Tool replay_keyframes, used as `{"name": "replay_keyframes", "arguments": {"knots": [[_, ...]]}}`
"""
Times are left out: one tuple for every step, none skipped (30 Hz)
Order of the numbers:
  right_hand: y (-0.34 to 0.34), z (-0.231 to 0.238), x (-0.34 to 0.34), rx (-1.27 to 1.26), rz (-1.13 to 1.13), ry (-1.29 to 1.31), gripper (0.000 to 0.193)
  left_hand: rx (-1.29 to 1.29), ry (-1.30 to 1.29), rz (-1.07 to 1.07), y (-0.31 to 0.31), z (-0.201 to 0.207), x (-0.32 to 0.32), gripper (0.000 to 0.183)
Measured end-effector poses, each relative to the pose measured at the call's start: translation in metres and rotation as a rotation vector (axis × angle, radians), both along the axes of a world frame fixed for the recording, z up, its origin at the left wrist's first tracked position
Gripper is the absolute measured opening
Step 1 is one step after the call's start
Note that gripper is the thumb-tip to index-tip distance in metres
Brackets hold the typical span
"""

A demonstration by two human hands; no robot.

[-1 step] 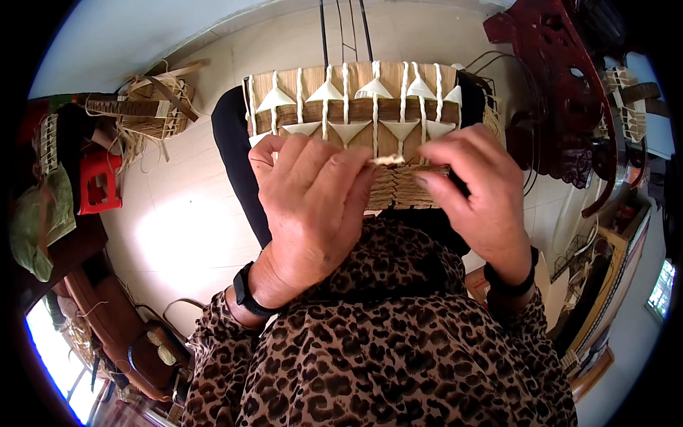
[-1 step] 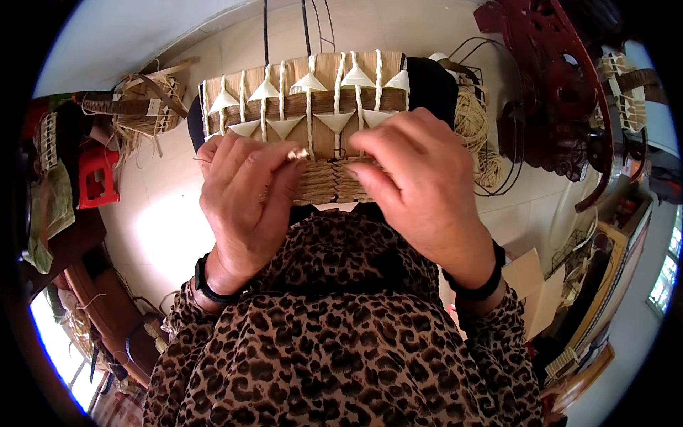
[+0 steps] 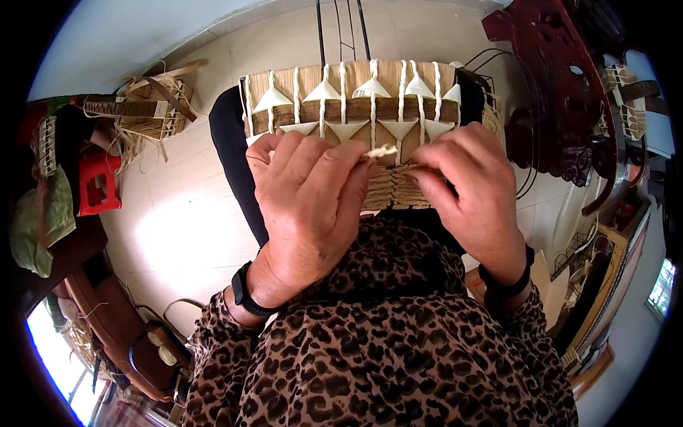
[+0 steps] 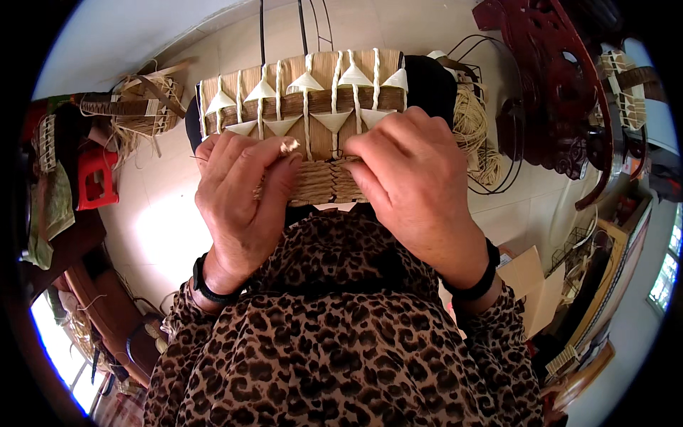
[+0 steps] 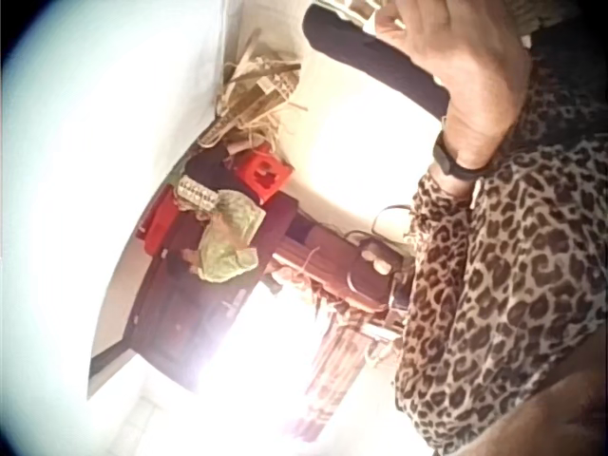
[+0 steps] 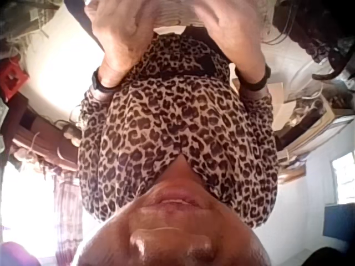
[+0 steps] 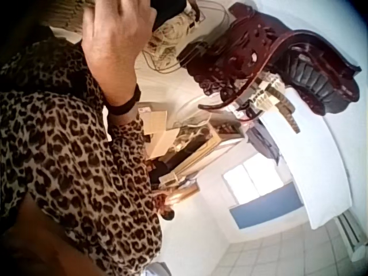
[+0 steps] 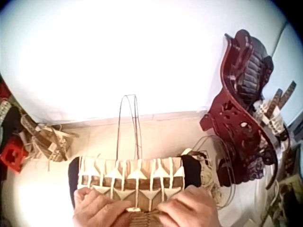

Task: The person weaves a decorative pattern onto a small basket using a thin strip of natural fiber. They thread the strip through the existing weave, pull it tight, and trim the excess with scissors. The person repeats this process to create a series of white triangular shapes on the basket's surface.

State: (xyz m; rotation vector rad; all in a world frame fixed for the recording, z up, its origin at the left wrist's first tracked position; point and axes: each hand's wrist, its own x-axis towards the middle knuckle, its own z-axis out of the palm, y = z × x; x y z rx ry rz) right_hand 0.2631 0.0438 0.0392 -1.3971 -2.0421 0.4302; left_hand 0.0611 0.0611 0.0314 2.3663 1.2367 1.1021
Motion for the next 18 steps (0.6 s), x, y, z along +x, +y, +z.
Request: {"name": "replay_keyframes", "arguments": {"knots": [[0.0, 0.0, -0.001, 0.045, 0.01, -0.061, 0.022, 0.006, -0.015, 0.0, 0.001, -0.001, 0.0, 0.019], [0.001, -0.001, -0.003, 0.091, 0.025, -0.117, 0.023, 0.004, -0.011, 0.001, 0.0, 0.0, 0.0, 0.019], [0.001, -0.001, -0.005, 0.082, 0.005, -0.071, 0.021, -0.021, -0.021, 0.025, 0.0, 0.0, 0.001, 0.018], [0.002, -0.001, -0.006, 0.08, 0.005, -0.067, 0.021, -0.046, -0.032, 0.049, -0.001, -0.001, 0.001, 0.018], [0.002, -0.001, -0.008, 0.066, 0.009, -0.052, 0.021, -0.046, -0.032, 0.047, -0.003, -0.001, 0.001, 0.018], [0.003, -0.001, -0.009, 0.052, 0.013, -0.036, 0.02, -0.08, -0.056, 0.086, -0.005, -0.001, 0.001, 0.018], [0.005, 0.0, -0.01, 0.07, 0.022, -0.038, 0.018, -0.114, -0.081, 0.125, -0.006, -0.002, 0.002, 0.018], [0.005, -0.001, -0.011, 0.067, 0.022, -0.038, 0.018, -0.118, -0.08, 0.125, -0.006, -0.004, 0.001, 0.018], [0.006, -0.001, -0.012, 0.06, -0.003, -0.004, 0.018, -0.004, -0.037, 0.097, -0.005, -0.007, -0.001, 0.018], [0.006, -0.001, -0.012, 0.054, -0.028, 0.031, 0.018, 0.109, 0.007, 0.069, -0.005, -0.01, -0.002, 0.018], [0.007, -0.002, -0.011, 0.051, -0.021, 0.047, 0.018, 0.159, 0.002, 0.071, -0.009, -0.015, 0.0, 0.017], [0.006, -0.003, -0.01, 0.048, -0.019, 0.05, 0.018, 0.157, 0.005, 0.073, -0.011, -0.015, -0.001, 0.017], [0.005, -0.004, -0.009, 0.026, -0.02, 0.068, 0.019, 0.169, 0.059, 0.049, -0.013, -0.013, -0.001, 0.017], [0.004, -0.004, -0.008, 0.003, -0.023, 0.086, 0.019, 0.18, 0.113, 0.022, -0.014, -0.012, 0.0, 0.018], [0.003, 0.0, -0.009, 0.001, -0.029, 0.065, 0.018, 0.179, 0.114, 0.03, -0.015, -0.014, 0.001, 0.019], [0.001, -0.001, -0.01, -0.002, -0.029, 0.07, 0.018, 0.176, 0.119, 0.031, -0.016, -0.013, 0.0, 0.019], [-0.001, -0.003, -0.012, 0.027, -0.044, 0.077, 0.018, 0.155, 0.145, 0.027, -0.016, -0.012, 0.001, 0.019], [-0.003, -0.005, -0.013, 0.056, -0.059, 0.084, 0.018, 0.134, 0.171, 0.024, -0.016, -0.01, 0.001, 0.019]]}}
